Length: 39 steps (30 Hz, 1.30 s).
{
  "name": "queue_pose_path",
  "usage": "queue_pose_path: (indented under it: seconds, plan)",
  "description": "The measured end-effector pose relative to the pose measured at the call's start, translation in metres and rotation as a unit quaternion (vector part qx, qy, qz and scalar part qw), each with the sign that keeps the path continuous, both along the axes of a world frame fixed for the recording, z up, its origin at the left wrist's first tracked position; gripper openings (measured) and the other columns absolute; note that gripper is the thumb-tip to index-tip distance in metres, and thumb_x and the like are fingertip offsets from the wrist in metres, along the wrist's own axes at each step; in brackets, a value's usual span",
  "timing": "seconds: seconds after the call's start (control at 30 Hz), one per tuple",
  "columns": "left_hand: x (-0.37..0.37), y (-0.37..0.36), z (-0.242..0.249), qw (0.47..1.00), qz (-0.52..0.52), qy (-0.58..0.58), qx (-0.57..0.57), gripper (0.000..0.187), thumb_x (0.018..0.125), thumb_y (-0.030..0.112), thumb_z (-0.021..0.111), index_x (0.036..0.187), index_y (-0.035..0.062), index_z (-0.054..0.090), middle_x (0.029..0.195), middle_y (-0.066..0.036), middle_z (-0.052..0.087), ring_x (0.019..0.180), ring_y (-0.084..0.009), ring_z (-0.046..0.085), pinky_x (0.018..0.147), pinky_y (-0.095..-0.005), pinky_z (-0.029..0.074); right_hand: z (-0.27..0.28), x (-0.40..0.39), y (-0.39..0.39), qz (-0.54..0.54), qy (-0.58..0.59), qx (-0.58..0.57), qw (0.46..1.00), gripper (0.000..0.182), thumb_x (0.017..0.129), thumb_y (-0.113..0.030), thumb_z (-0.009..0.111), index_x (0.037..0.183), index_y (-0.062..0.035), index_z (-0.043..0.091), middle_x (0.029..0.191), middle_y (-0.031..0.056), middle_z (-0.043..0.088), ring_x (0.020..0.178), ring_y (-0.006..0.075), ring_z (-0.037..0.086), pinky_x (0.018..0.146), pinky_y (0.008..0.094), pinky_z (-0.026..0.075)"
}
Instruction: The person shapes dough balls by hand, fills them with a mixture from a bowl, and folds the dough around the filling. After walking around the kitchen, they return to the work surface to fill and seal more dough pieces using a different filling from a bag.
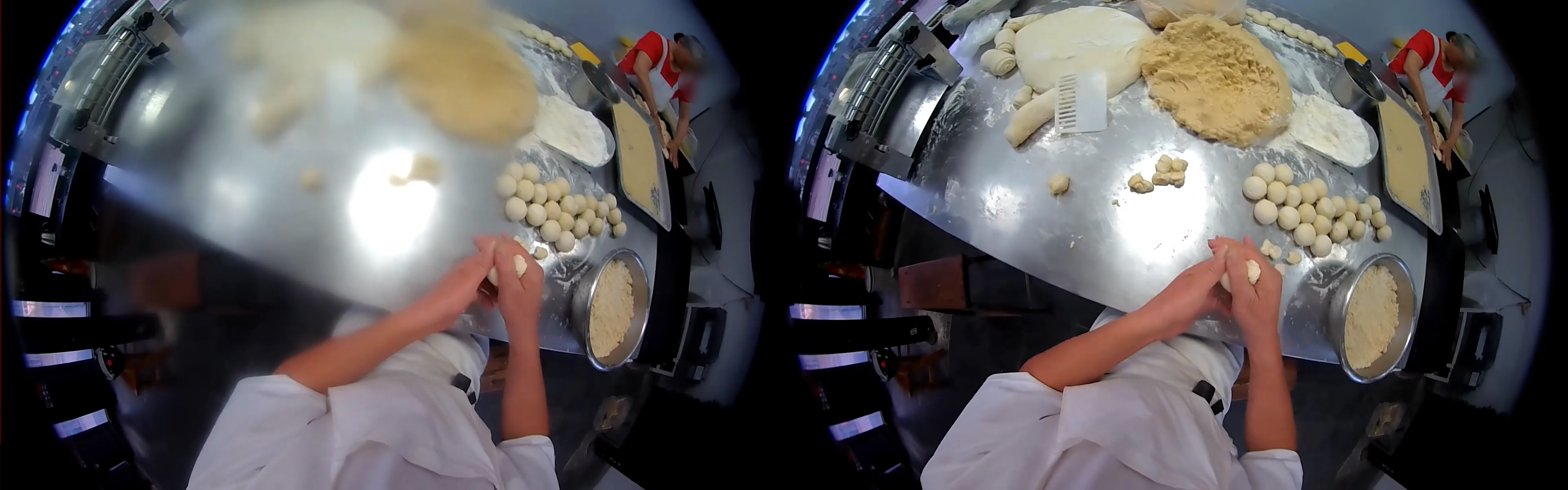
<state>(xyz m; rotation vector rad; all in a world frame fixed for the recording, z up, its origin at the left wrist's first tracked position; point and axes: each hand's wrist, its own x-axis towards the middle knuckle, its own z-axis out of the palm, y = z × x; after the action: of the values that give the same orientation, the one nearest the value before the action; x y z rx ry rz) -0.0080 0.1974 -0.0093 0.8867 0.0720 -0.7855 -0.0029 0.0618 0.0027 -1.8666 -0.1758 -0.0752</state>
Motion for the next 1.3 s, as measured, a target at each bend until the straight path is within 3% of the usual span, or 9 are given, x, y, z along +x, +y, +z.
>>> queue_pose_path:
  seconds: [0.1,0.27,0.4,0.53,0.63,0.73,0.87,1.07,1.3]
  plan:
    - [-0.009,-0.009,0.001,0.996,0.075,0.008,-0.053,0.047,0.108,0.039,0.033,0.133,0.0037,0.049,0.125,-0.011,0.058,0.112,-0.0215,0.060,0.097,-0.0367,0.050,0.011,-0.008,0.018,-0.107,0.060,0.069,0.990,0.031,0.101,-0.019,0.050,0.097,0.0019,0.072,0.098,0.0100,0.074,0.094,0.0181,0.068,0.115,0.0413,0.033]
    - [-0.009,0.008,-0.005,0.993,0.081,-0.024,-0.088,0.045,0.108,0.038,0.033,0.131,0.0033,0.049,0.119,-0.010,0.059,0.103,-0.0188,0.060,0.090,-0.0340,0.051,0.026,-0.012,0.017,0.006,0.026,0.074,0.997,0.045,0.098,-0.022,0.058,0.137,0.0006,0.054,0.129,0.0150,0.062,0.105,0.0172,0.063,0.109,0.0317,0.037]
    - [-0.016,0.013,0.009,0.996,0.050,0.030,-0.071,0.043,0.109,0.037,0.032,0.127,0.0034,0.051,0.111,-0.008,0.060,0.092,-0.0142,0.058,0.078,-0.0310,0.050,0.038,-0.014,-0.008,0.119,0.157,0.120,0.973,0.059,0.095,-0.022,0.064,0.147,-0.0025,0.043,0.139,0.0166,0.054,0.109,0.0166,0.061,0.103,0.0279,0.041]
    - [-0.011,0.006,0.000,0.998,-0.034,-0.032,0.046,0.055,0.108,0.047,0.025,0.126,0.0033,0.052,0.110,-0.008,0.060,0.092,-0.0145,0.059,0.073,-0.0305,0.050,0.022,-0.018,-0.001,0.044,0.136,0.041,0.989,0.035,0.099,-0.026,0.058,0.122,-0.0011,0.064,0.109,0.0102,0.071,0.099,0.0159,0.066,0.108,0.0345,0.039]
    - [-0.018,-0.005,0.016,0.999,0.054,0.006,0.000,0.056,0.107,0.049,0.026,0.125,0.0032,0.052,0.109,-0.008,0.060,0.088,-0.0133,0.058,0.071,-0.0309,0.050,0.002,-0.020,0.001,-0.021,0.054,0.040,0.998,0.033,0.102,-0.027,0.050,0.106,-0.0016,0.071,0.106,0.0105,0.072,0.100,0.0180,0.066,0.115,0.0407,0.032]
    - [-0.022,-0.007,0.017,0.995,0.097,0.015,-0.028,0.053,0.108,0.047,0.029,0.125,0.0030,0.052,0.107,-0.007,0.060,0.085,-0.0120,0.056,0.070,-0.0307,0.050,0.007,-0.021,0.004,-0.063,0.050,0.006,0.997,0.034,0.102,-0.026,0.049,0.116,-0.0005,0.067,0.111,0.0128,0.071,0.108,0.0175,0.064,0.112,0.0395,0.035]
    - [-0.020,0.006,-0.011,0.997,0.061,-0.022,-0.038,0.050,0.108,0.045,0.031,0.124,0.0028,0.053,0.104,-0.006,0.059,0.084,-0.0112,0.055,0.071,-0.0307,0.050,0.015,-0.023,0.007,0.008,0.145,0.206,0.968,0.038,0.102,-0.024,0.050,0.129,0.0007,0.059,0.114,0.0155,0.069,0.111,0.0180,0.061,0.103,0.0352,0.043]
    - [-0.017,0.000,-0.010,0.997,-0.028,-0.042,0.052,0.051,0.108,0.046,0.032,0.124,0.0028,0.053,0.103,-0.006,0.059,0.079,-0.0111,0.054,0.068,-0.0270,0.048,0.033,-0.023,-0.008,0.031,0.236,0.035,0.971,0.041,0.101,-0.023,0.052,0.134,0.0009,0.056,0.125,0.0182,0.063,0.109,0.0184,0.060,0.094,0.0316,0.048]
    - [-0.026,-0.006,0.002,0.997,0.072,0.016,0.013,0.057,0.107,0.050,0.029,0.127,0.0015,0.052,0.094,-0.005,0.059,0.074,-0.0099,0.054,0.065,-0.0252,0.047,-0.019,-0.022,-0.012,0.062,0.104,0.111,0.986,0.053,0.101,-0.036,0.055,0.141,-0.0015,0.050,0.125,0.0169,0.063,0.115,0.0169,0.056,0.096,0.0311,0.047]
